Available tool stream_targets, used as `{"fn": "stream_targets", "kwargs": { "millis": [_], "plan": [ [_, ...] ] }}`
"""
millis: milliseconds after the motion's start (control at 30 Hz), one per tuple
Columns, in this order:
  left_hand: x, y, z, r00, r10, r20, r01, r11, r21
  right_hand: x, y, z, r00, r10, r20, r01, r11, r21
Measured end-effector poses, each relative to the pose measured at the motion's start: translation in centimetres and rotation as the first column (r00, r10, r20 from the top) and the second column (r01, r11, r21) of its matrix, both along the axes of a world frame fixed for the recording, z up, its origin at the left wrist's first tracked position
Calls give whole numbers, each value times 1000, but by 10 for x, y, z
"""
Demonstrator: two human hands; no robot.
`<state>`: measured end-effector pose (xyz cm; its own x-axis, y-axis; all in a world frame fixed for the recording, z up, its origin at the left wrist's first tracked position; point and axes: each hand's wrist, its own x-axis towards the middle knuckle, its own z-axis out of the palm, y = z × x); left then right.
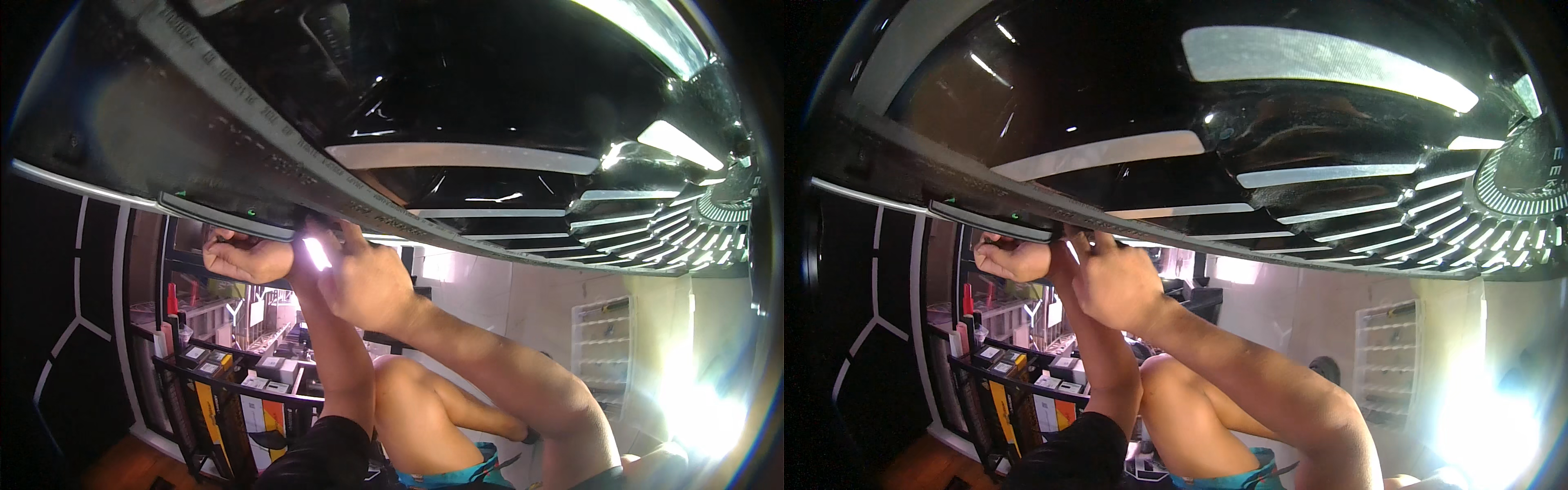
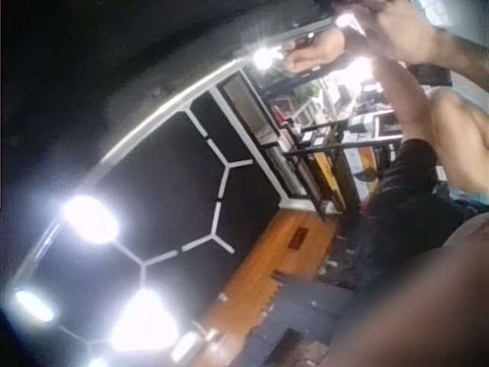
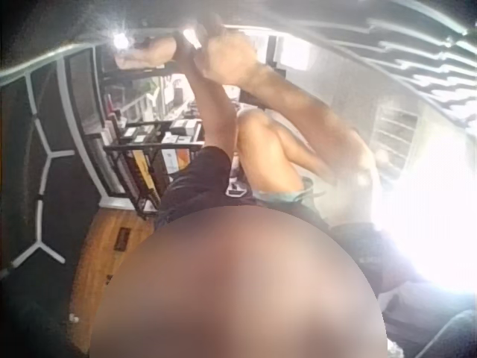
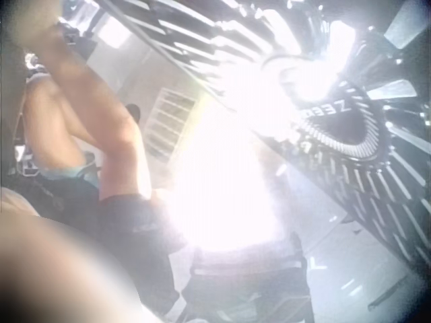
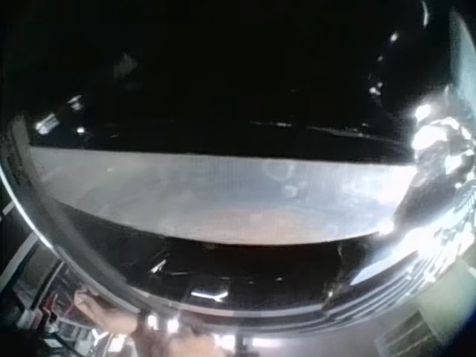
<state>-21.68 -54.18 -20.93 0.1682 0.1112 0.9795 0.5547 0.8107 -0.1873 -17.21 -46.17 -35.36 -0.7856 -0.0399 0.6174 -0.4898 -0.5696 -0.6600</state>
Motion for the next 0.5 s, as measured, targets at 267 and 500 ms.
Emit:
{"fn": "stream_targets", "kwargs": {
  "millis": [267, 500],
  "plan": [
    [1, -1, -4, 998, -46, 51, 45, 999, 20, -41, -12, 6, 990, 98, -101, -98, 995, 2],
    [3, 4, -3, 990, -78, 118, 74, 997, 37, -44, -24, -6, 983, 124, -134, -106, 985, 136]
  ]
}}
